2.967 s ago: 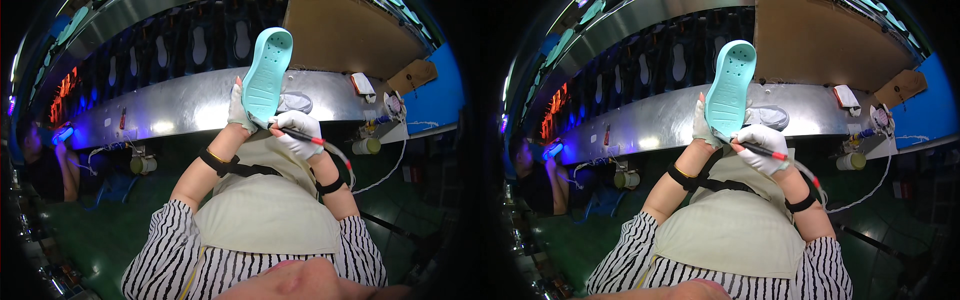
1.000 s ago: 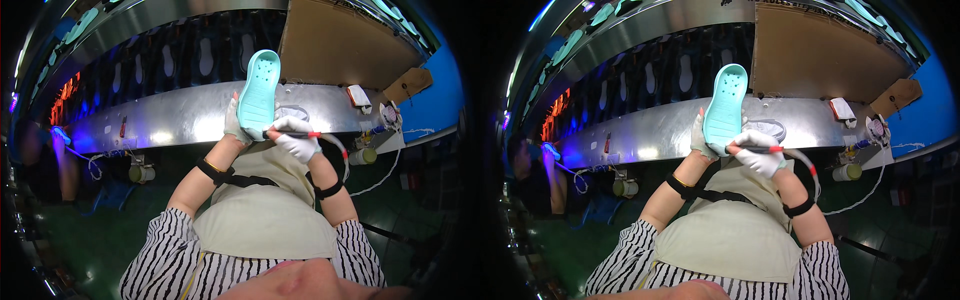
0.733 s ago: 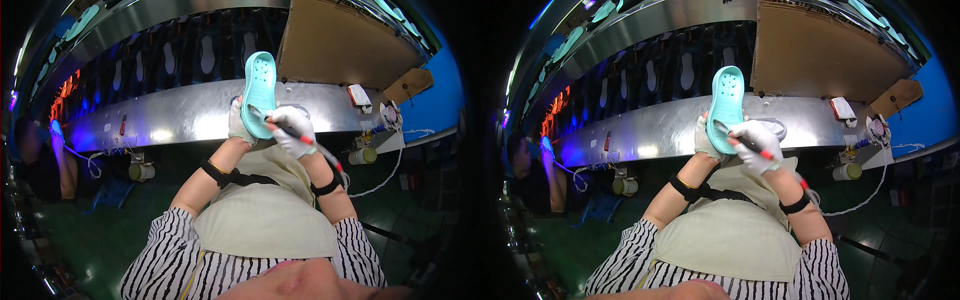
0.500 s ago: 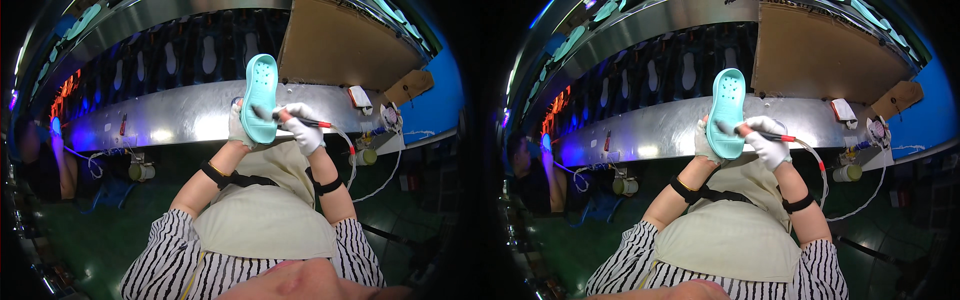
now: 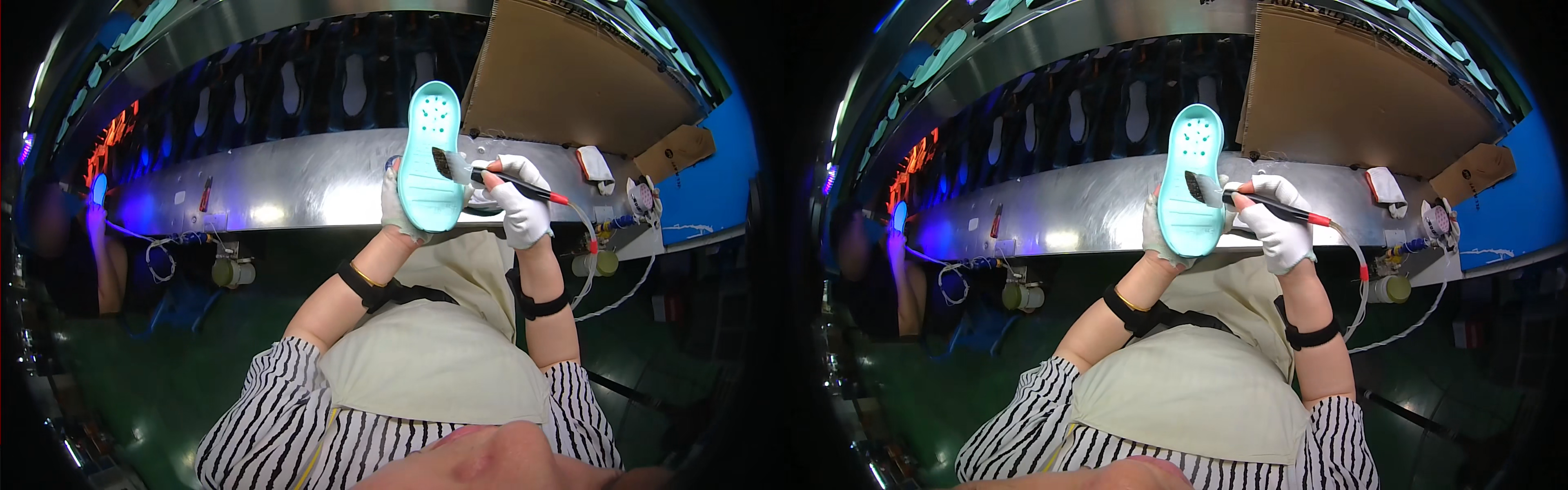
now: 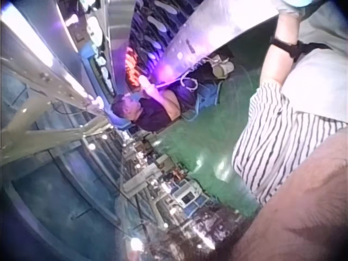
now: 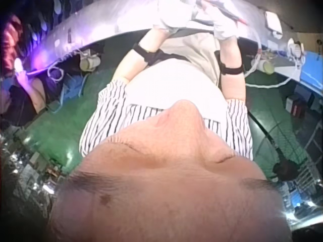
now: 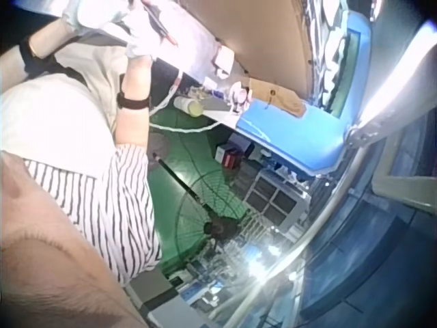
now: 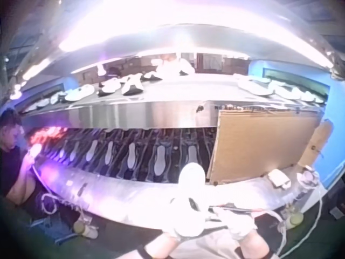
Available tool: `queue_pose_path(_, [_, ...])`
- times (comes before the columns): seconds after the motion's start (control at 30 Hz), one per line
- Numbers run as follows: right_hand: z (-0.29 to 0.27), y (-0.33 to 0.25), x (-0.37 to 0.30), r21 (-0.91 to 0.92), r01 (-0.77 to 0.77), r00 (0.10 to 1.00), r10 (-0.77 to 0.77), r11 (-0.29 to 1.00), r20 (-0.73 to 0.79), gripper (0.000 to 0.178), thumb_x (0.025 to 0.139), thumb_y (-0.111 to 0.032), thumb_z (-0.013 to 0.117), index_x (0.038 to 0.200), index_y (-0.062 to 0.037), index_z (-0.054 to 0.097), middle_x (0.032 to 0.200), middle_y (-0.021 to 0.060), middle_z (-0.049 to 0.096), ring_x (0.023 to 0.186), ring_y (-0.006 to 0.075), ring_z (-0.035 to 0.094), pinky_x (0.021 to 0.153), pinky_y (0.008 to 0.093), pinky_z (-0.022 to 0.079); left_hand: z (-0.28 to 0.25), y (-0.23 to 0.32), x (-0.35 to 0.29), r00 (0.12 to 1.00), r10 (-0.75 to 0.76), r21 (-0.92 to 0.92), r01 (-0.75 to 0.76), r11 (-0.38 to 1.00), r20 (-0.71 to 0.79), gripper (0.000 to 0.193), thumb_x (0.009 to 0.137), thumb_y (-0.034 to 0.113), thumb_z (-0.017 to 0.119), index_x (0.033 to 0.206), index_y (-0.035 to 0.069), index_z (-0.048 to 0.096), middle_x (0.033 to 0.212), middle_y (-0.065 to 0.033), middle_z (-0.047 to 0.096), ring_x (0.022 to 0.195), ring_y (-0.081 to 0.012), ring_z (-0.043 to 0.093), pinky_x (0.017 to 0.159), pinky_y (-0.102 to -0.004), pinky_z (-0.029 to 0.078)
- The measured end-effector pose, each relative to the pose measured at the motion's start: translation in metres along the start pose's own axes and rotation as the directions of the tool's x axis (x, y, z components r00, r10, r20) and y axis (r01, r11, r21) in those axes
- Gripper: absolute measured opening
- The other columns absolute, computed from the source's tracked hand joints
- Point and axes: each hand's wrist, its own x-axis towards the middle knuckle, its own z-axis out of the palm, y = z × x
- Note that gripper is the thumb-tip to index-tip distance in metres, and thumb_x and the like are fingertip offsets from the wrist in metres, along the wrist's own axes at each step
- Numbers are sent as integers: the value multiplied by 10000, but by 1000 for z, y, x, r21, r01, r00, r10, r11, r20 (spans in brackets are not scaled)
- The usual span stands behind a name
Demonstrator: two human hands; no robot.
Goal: Applying adhesive or primer to the bottom of shoe soles using a brush.
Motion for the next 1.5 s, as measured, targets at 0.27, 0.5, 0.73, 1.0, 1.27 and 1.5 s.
queue_pose_path(0.27, [30,22,0,-296,374,925,-377,879,46,172,793,48,675,939,-17,609,934,56,641,866,95,617,802,243,495,-10,-12,7,973,224,349,-192,917,-53,507,957,473,371,1248,79,503,1157,-111,588,1003,-234,605,887,-367,501])
queue_pose_path(0.5, [27,18,-1,-214,224,974,-223,951,26,169,796,-21,686,948,-31,614,897,48,650,834,118,619,786,258,496,-15,-10,10,959,265,359,-212,909,-104,496,964,477,361,1207,71,509,1097,-102,595,981,-225,598,881,-377,496])
queue_pose_path(0.73, [21,12,-7,-255,241,947,-169,936,273,161,797,-19,693,945,-34,634,879,41,650,816,104,617,757,248,495,-11,-5,8,986,141,365,-166,916,94,716,902,592,297,1382,68,379,1285,-194,501,1163,-359,511,1030,-480,388])
queue_pose_path(1.0, [19,15,-12,-382,470,872,-351,796,342,117,793,-14,693,901,-33,652,882,48,657,825,137,624,758,268,490,-11,8,13,987,56,274,-97,957,152,733,890,579,343,1394,47,361,1313,-226,472,1158,-390,507,987,-524,426])
queue_pose_path(1.27, [1,12,-7,212,-244,970,236,946,61,147,862,-148,654,941,-24,643,912,54,670,787,111,621,701,225,479,-2,14,5,997,64,242,-71,968,35,699,922,556,311,1406,53,344,1346,-248,437,1177,-400,499,962,-550,444])
queue_pose_path(1.5, [-10,11,41,-31,76,997,-77,997,-26,161,792,23,708,927,-40,647,901,40,677,852,101,631,783,238,512,5,-3,-9,999,-31,430,19,903,21,735,896,631,374,1348,53,421,1199,-181,575,992,-326,629,876,-426,532])
